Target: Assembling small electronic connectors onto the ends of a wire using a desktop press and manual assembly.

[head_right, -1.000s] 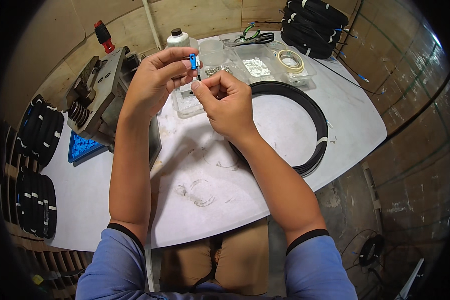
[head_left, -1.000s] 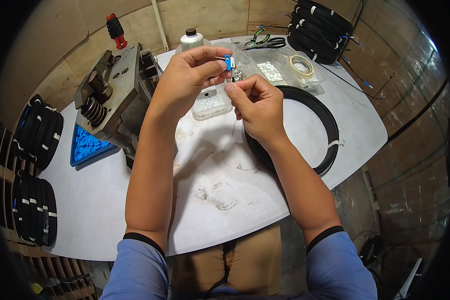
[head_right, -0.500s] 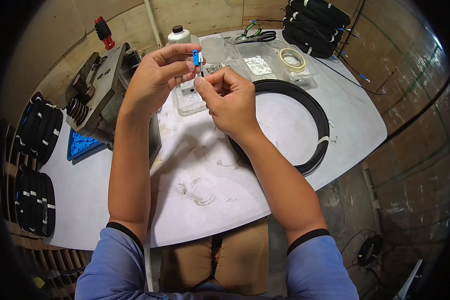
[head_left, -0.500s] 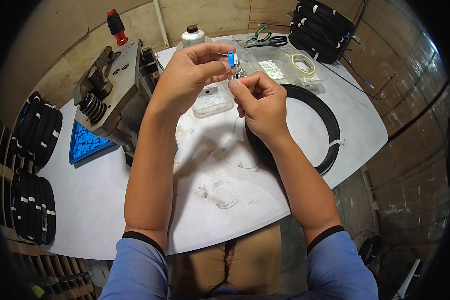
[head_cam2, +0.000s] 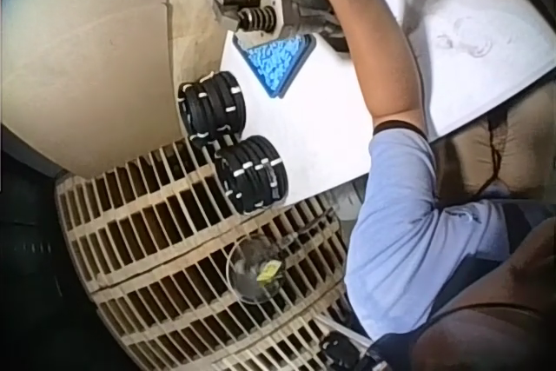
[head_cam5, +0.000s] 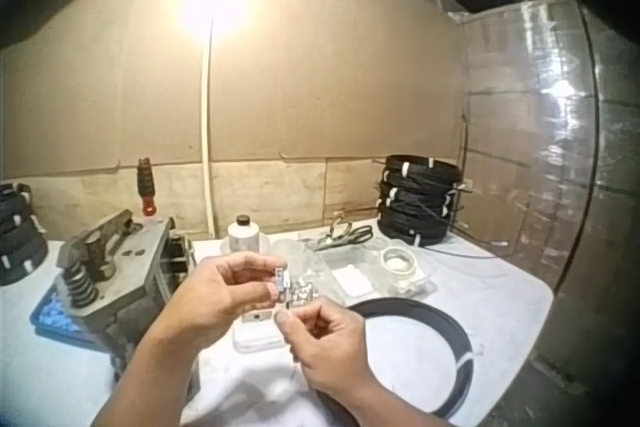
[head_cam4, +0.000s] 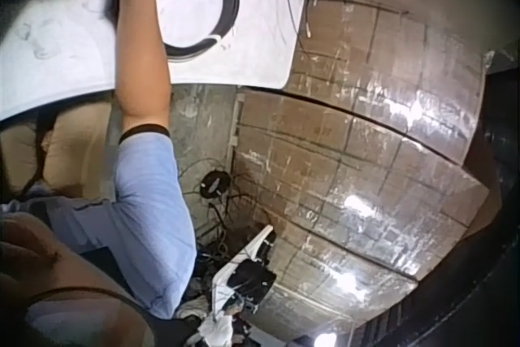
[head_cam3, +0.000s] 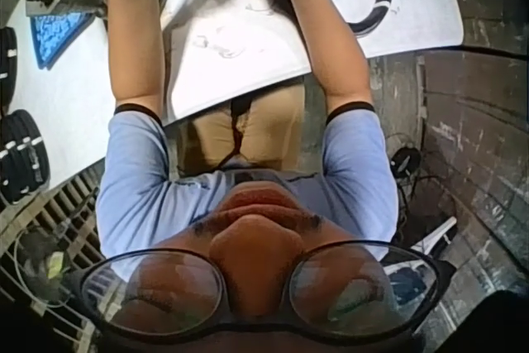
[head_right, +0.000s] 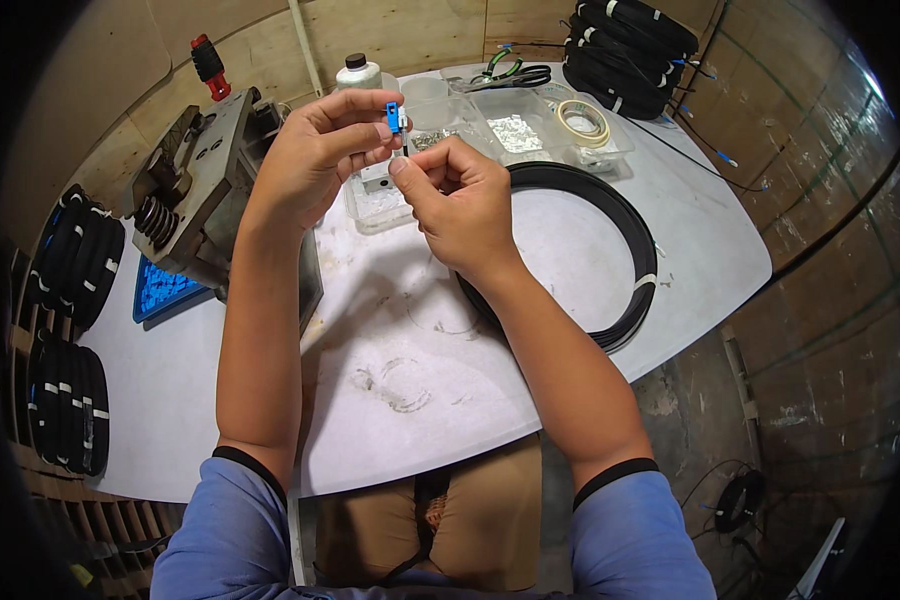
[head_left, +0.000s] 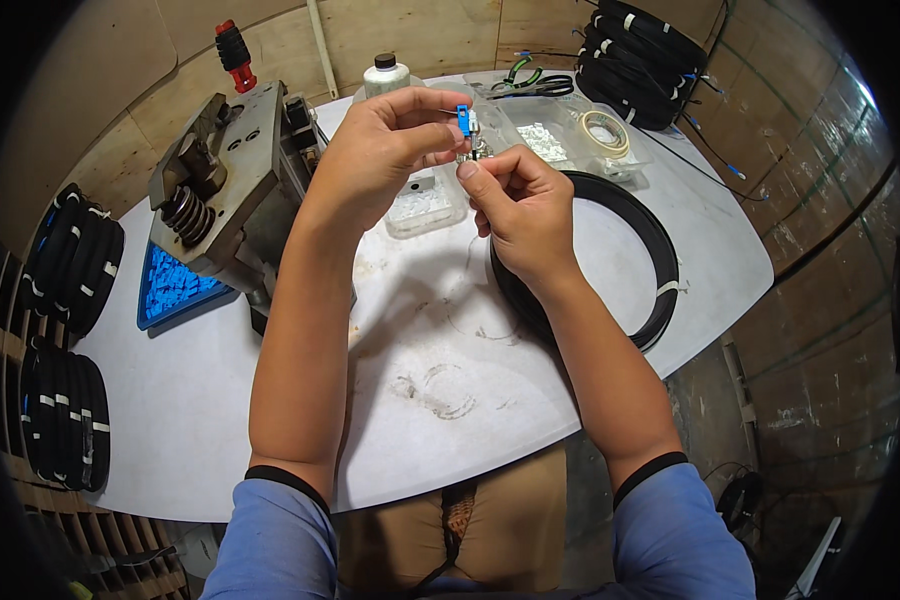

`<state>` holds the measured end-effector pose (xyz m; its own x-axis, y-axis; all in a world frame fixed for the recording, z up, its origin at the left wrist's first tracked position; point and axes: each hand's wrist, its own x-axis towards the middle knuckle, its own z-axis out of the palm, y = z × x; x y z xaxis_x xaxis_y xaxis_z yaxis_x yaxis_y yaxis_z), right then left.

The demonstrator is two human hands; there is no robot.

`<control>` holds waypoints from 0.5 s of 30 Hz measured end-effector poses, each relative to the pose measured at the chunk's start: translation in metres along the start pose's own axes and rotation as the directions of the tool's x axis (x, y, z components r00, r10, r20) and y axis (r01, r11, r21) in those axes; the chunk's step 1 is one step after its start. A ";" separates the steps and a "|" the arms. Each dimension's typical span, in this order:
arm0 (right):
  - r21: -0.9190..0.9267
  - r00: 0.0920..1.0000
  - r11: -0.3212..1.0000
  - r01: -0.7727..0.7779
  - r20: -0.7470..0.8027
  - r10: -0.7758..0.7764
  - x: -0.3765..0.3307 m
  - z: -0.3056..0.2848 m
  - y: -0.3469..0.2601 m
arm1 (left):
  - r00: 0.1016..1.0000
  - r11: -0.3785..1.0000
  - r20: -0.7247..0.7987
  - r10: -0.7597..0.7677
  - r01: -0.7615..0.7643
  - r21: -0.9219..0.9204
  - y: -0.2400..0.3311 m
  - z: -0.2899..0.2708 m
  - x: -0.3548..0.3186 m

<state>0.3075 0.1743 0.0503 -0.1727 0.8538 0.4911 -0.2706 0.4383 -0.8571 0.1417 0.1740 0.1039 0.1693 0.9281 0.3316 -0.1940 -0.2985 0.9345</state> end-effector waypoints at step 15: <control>0.004 1.000 1.000 -0.012 -0.003 0.012 0.001 -0.001 -0.002 | 1.000 1.000 0.004 -0.005 0.005 0.001 0.001 0.000 -0.001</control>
<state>0.3084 0.1746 0.0520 -0.1734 0.8598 0.4804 -0.2723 0.4269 -0.8623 0.1408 0.1728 0.1045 0.1737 0.9287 0.3276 -0.1926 -0.2941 0.9361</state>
